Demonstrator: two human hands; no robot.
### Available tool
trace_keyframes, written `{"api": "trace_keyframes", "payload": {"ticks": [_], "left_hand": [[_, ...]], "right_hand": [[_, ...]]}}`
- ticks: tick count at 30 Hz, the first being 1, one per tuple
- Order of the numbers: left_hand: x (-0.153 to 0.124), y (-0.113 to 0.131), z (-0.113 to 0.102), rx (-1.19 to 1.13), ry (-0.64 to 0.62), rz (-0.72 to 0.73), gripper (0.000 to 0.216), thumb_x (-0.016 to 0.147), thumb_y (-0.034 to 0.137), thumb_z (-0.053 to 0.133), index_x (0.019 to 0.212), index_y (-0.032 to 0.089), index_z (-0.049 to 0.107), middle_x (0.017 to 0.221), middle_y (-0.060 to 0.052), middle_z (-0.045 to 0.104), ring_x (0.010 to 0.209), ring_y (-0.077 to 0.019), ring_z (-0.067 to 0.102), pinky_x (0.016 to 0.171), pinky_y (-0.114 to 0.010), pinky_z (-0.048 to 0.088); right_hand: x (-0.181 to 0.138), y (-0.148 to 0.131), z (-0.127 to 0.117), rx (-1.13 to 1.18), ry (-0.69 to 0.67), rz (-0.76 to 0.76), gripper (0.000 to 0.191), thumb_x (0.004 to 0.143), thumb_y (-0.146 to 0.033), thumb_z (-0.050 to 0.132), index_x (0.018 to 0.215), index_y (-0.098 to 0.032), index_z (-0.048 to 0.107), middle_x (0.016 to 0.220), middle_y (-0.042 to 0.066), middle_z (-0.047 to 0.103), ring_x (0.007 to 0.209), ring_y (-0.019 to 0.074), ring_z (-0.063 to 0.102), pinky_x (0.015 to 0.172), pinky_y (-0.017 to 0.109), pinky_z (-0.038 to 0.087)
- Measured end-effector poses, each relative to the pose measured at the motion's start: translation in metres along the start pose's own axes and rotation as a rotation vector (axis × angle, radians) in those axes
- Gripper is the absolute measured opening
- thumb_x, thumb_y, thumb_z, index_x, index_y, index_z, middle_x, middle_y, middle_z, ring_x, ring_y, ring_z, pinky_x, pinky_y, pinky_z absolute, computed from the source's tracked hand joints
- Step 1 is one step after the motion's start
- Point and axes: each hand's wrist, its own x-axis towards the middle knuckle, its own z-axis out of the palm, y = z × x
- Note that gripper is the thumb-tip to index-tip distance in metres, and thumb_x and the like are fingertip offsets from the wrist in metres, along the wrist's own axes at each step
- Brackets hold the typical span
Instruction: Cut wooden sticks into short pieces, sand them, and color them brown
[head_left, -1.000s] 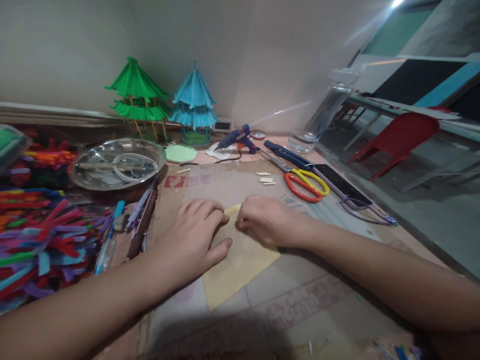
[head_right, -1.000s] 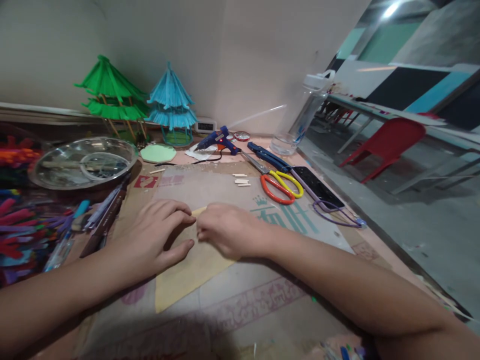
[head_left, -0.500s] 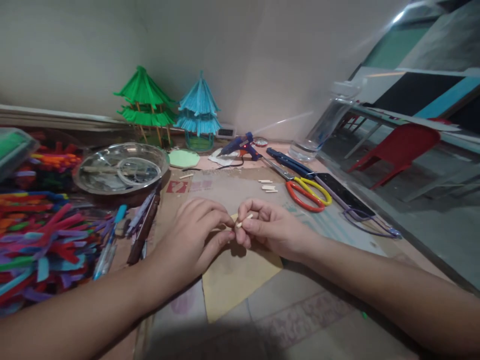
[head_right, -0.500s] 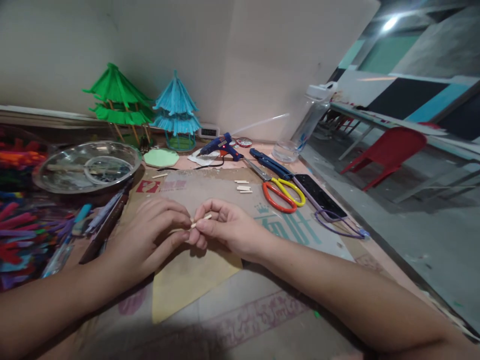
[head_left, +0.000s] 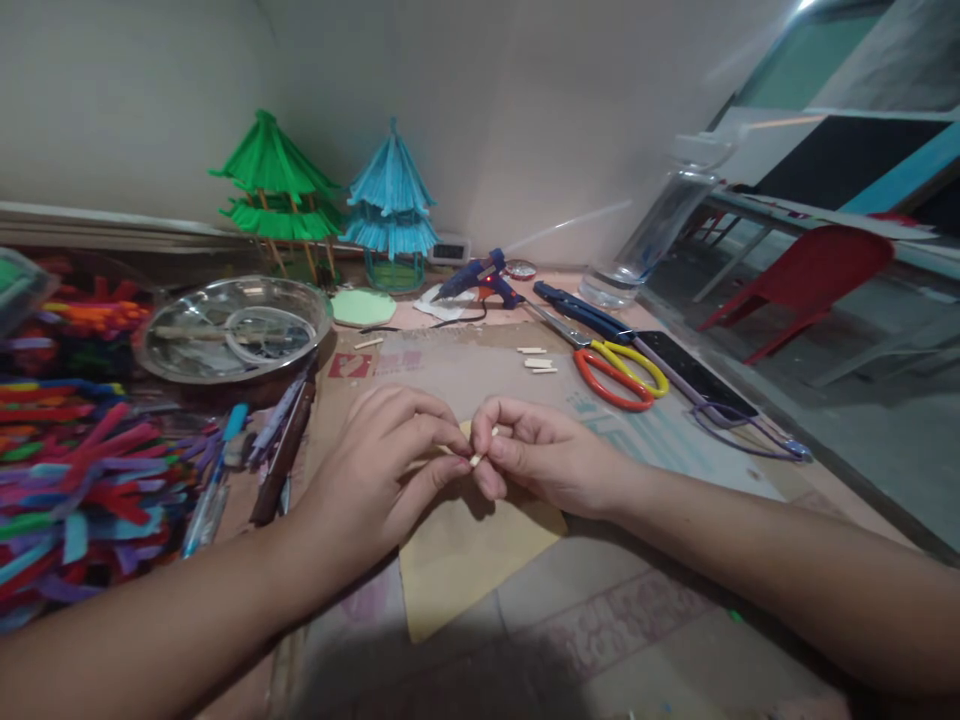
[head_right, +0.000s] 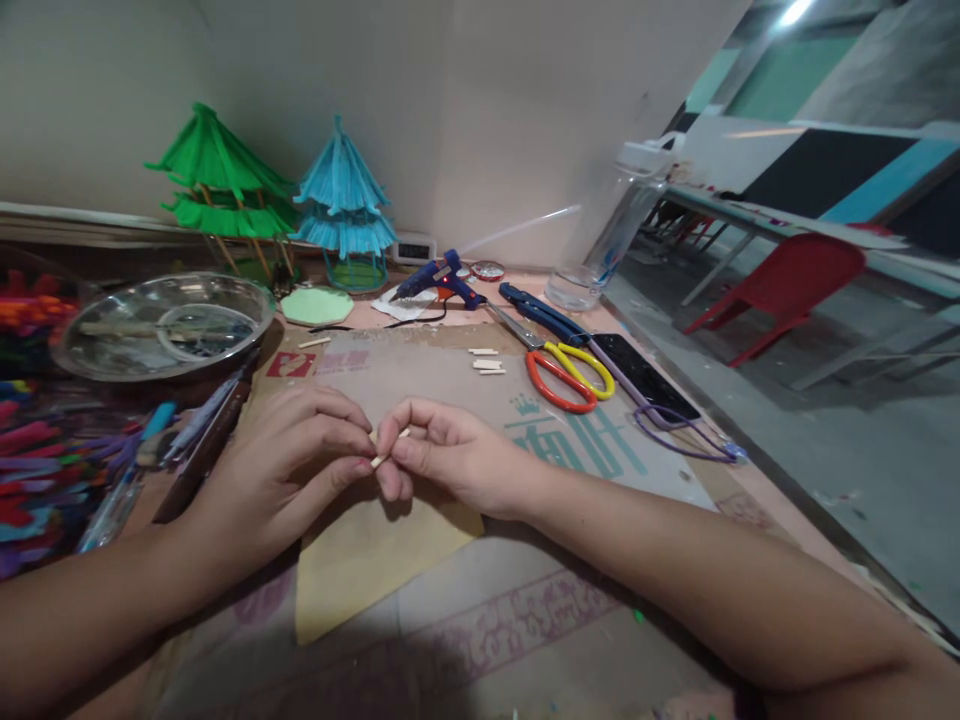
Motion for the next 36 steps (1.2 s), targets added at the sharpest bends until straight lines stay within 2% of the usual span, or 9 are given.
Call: {"api": "trace_keyframes", "payload": {"ticks": [8, 16, 21, 26, 30, 36], "left_hand": [[-0.001, 0.0, -0.001, -0.015, 0.018, 0.048, 0.012, 0.094, 0.027, 0.058, 0.085, 0.022, 0.064, 0.091, -0.001, 0.061, 0.091, -0.0172, 0.056, 0.084, -0.033, 0.042], [-0.001, 0.002, -0.001, -0.024, 0.026, 0.057, 0.01, 0.092, 0.022, 0.06, 0.083, 0.019, 0.063, 0.091, -0.002, 0.061, 0.09, -0.0165, 0.056, 0.084, -0.032, 0.04], [-0.001, 0.001, -0.001, 0.002, 0.003, 0.072, 0.011, 0.094, 0.021, 0.057, 0.089, 0.021, 0.067, 0.092, -0.001, 0.061, 0.091, -0.0165, 0.055, 0.084, -0.032, 0.04], [0.0, -0.001, 0.0, -0.055, 0.013, 0.028, 0.011, 0.095, 0.022, 0.057, 0.089, 0.021, 0.067, 0.091, -0.001, 0.061, 0.091, -0.0155, 0.057, 0.085, -0.031, 0.042], [-0.001, -0.002, 0.001, -0.091, 0.04, 0.001, 0.008, 0.094, 0.023, 0.059, 0.089, 0.022, 0.066, 0.09, 0.0, 0.061, 0.09, -0.0149, 0.058, 0.085, -0.03, 0.043], [-0.001, -0.003, 0.002, -0.102, 0.036, -0.027, 0.009, 0.093, 0.027, 0.059, 0.088, 0.022, 0.065, 0.091, 0.0, 0.061, 0.091, -0.0159, 0.058, 0.084, -0.031, 0.044]], "right_hand": [[-0.006, -0.006, 0.007, -0.197, 0.056, -0.134, 0.026, 0.089, -0.04, 0.065, 0.09, -0.019, 0.051, 0.065, -0.007, 0.053, 0.06, 0.007, 0.049, 0.06, 0.021, 0.038], [-0.004, -0.011, 0.011, -0.237, 0.148, -0.02, 0.026, 0.082, -0.04, 0.071, 0.084, -0.017, 0.059, 0.061, -0.004, 0.061, 0.057, 0.0083, 0.057, 0.058, 0.022, 0.043], [-0.001, -0.011, 0.005, -0.194, 0.216, -0.016, 0.027, 0.077, -0.039, 0.076, 0.079, -0.015, 0.064, 0.06, -0.005, 0.063, 0.054, 0.0057, 0.056, 0.056, 0.019, 0.044], [0.001, -0.008, 0.002, -0.072, 0.17, -0.002, 0.031, 0.076, -0.044, 0.077, 0.082, -0.016, 0.066, 0.061, -0.005, 0.065, 0.055, 0.0056, 0.06, 0.058, 0.018, 0.047], [0.001, -0.004, 0.0, 0.023, 0.118, -0.002, 0.027, 0.077, -0.041, 0.077, 0.085, -0.017, 0.068, 0.065, -0.004, 0.068, 0.058, 0.0059, 0.062, 0.06, 0.018, 0.05], [0.0, -0.003, -0.001, 0.035, 0.086, -0.002, 0.026, 0.079, -0.039, 0.076, 0.088, -0.016, 0.068, 0.067, -0.003, 0.067, 0.062, 0.0064, 0.063, 0.063, 0.019, 0.05]]}}
